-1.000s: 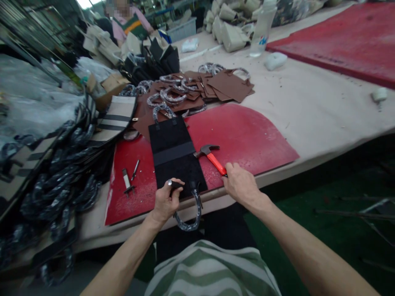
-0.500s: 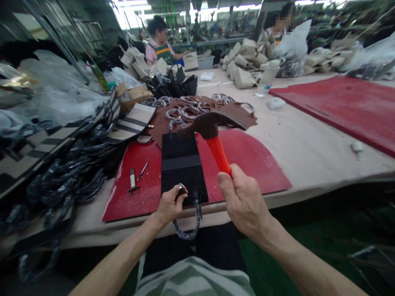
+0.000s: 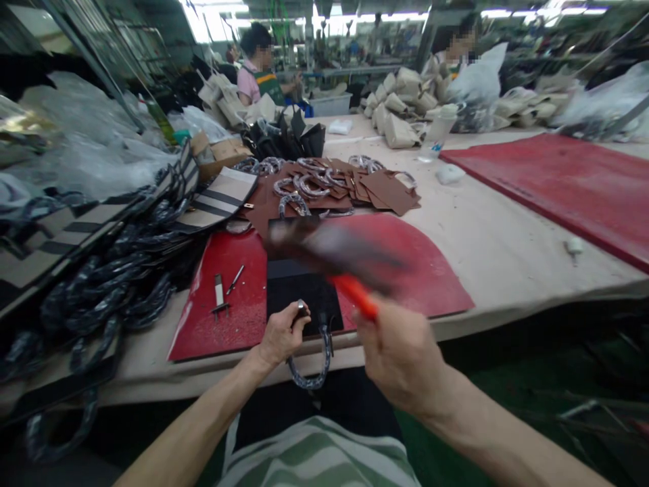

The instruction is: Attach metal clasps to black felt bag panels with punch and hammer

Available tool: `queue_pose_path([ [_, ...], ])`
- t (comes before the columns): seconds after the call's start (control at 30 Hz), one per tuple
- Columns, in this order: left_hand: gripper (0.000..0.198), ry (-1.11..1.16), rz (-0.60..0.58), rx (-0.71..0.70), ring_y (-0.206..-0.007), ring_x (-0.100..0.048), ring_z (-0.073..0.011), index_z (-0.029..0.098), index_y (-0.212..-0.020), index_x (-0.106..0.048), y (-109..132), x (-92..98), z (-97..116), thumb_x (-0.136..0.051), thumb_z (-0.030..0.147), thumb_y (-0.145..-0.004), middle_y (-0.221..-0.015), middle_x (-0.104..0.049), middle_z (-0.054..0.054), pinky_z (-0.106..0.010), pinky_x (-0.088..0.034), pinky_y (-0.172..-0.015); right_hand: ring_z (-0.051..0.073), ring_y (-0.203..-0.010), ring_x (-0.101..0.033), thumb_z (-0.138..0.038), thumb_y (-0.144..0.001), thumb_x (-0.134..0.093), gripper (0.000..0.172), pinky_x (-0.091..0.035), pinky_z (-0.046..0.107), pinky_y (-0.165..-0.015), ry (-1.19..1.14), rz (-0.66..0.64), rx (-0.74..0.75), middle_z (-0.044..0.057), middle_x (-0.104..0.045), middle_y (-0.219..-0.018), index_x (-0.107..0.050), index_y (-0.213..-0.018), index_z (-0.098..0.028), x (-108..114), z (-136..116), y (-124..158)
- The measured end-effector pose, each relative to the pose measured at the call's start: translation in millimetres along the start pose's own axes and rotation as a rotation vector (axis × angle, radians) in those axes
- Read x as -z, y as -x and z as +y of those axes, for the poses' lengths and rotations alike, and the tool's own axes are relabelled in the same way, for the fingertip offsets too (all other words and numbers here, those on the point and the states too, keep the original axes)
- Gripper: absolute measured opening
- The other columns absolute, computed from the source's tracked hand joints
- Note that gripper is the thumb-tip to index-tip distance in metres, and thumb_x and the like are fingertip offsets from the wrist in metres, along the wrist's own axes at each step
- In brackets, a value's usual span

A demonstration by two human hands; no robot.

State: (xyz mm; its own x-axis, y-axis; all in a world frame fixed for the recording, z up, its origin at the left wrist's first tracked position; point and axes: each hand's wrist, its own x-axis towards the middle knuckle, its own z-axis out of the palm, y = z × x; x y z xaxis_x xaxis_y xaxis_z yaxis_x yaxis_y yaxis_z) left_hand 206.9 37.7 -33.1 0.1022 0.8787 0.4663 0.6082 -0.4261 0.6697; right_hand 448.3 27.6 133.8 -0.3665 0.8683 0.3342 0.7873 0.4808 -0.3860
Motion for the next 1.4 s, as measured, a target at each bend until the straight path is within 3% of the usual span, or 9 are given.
queue_pose_path([
  [0.17, 0.014, 0.009, -0.016, 0.033, -0.078, -0.069, -0.0172, 0.021, -0.101, -0.059, 0.9, -1.0, -2.8, -0.052, 0.016, -0.09, -0.087, -0.07, -0.004, -0.026, -0.055, -0.071, 0.017, -0.05, -0.048, -0.032, -0.099, -0.04, 0.021, -0.015, 0.031, -0.053, 0.23, -0.434, -0.076, 0.002, -0.056, -0.062, -0.049, -0.085, -0.02, -30.8, 26.2, 11.1],
  [0.3, 0.015, 0.02, -0.008, 0.025, -0.081, -0.069, -0.0174, 0.02, -0.103, -0.059, 1.3, -1.1, -3.5, -0.053, 0.016, -0.09, -0.09, -0.07, -0.004, -0.027, -0.055, -0.073, 0.018, -0.062, -0.055, -0.032, -0.103, -0.036, 0.027, -0.026, 0.028, -0.057, 0.048, -0.537, -0.185, 0.003, -0.06, -0.07, -0.052, -0.085, -0.019, -48.2, 53.6, -1.2],
  [0.43, 0.012, 0.033, -0.014, 0.017, -0.081, -0.069, -0.0166, 0.02, -0.101, -0.059, 0.9, 0.4, -2.7, -0.054, 0.016, -0.091, -0.089, -0.07, -0.003, -0.026, -0.054, -0.073, 0.021, -0.074, -0.059, -0.028, -0.101, -0.042, 0.021, -0.035, 0.029, -0.065, 0.153, -0.447, -0.274, 0.007, -0.063, -0.081, -0.057, -0.094, -0.015, -85.5, 71.7, -13.6],
  [0.6, 0.01, 0.027, -0.036, 0.017, -0.082, -0.068, -0.0158, 0.02, -0.101, -0.059, -0.2, 4.1, -3.4, -0.054, 0.019, -0.093, -0.089, -0.069, -0.003, -0.025, -0.055, -0.075, 0.032, -0.116, -0.05, -0.032, -0.089, -0.064, 0.041, -0.04, 0.043, -0.096, 0.189, -0.156, -0.007, 0.018, -0.054, -0.131, -0.058, -0.125, -0.013, -126.1, 52.1, -22.0],
  [0.83, 0.014, 0.028, -0.055, -0.055, -0.092, -0.07, -0.0177, 0.019, -0.102, -0.064, 6.7, 3.4, -1.9, -0.055, 0.019, -0.091, -0.097, -0.072, -0.007, -0.028, -0.058, -0.084, 0.038, -0.142, -0.027, -0.045, -0.084, -0.069, 0.07, -0.021, 0.057, -0.116, -0.026, -0.256, 0.101, 0.016, -0.036, -0.154, -0.048, -0.144, -0.014, -172.4, 31.8, -17.3],
  [1.03, 0.024, 0.213, 0.454, 0.545, -0.076, -0.072, -0.0186, 0.017, -0.106, -0.058, -14.4, 48.6, -17.2, -0.057, 0.036, -0.091, -0.088, -0.071, -0.004, -0.034, -0.061, -0.074, 0.037, -0.143, -0.026, -0.043, -0.08, -0.072, 0.072, -0.019, 0.057, -0.118, -0.057, -0.265, 0.08, 0.013, -0.038, -0.154, -0.049, -0.143, -0.016, -169.5, 33.9, -16.7],
  [1.2, 0.022, -0.388, 0.102, 0.694, -0.079, -0.07, -0.0243, 0.017, -0.097, -0.066, -32.8, 109.6, -46.3, -0.058, 0.033, -0.085, -0.083, -0.072, -0.007, -0.034, -0.055, -0.074, 0.037, -0.143, -0.025, -0.042, -0.079, -0.073, 0.073, -0.019, 0.057, -0.118, -0.055, -0.255, 0.074, 0.013, -0.037, -0.154, -0.049, -0.143, -0.016, -168.1, 32.4, -18.2],
  [1.3, 0.024, -0.773, -0.168, 0.732, -0.087, -0.07, -0.0313, 0.017, -0.098, -0.069, -37.5, 121.9, -48.2, -0.054, 0.032, -0.087, -0.092, -0.073, -0.014, -0.04, -0.052, -0.077, 0.037, -0.143, -0.026, -0.039, -0.08, -0.072, 0.07, -0.02, 0.057, -0.118, -0.053, -0.229, 0.096, 0.014, -0.038, -0.154, -0.05, -0.142, -0.015, -170.2, 34.0, -17.5],
  [1.4, 0.025, -0.919, -0.295, 0.708, -0.092, -0.07, -0.0307, 0.018, -0.095, -0.071, -46.3, 123.0, -46.5, -0.049, 0.03, -0.09, -0.097, -0.073, -0.015, -0.038, -0.05, -0.079, 0.037, -0.143, -0.028, -0.037, -0.082, -0.069, 0.065, -0.023, 0.058, -0.117, -0.043, -0.193, 0.12, 0.015, -0.039, -0.153, -0.052, -0.141, -0.015, -174.2, 37.6, -16.6],
])
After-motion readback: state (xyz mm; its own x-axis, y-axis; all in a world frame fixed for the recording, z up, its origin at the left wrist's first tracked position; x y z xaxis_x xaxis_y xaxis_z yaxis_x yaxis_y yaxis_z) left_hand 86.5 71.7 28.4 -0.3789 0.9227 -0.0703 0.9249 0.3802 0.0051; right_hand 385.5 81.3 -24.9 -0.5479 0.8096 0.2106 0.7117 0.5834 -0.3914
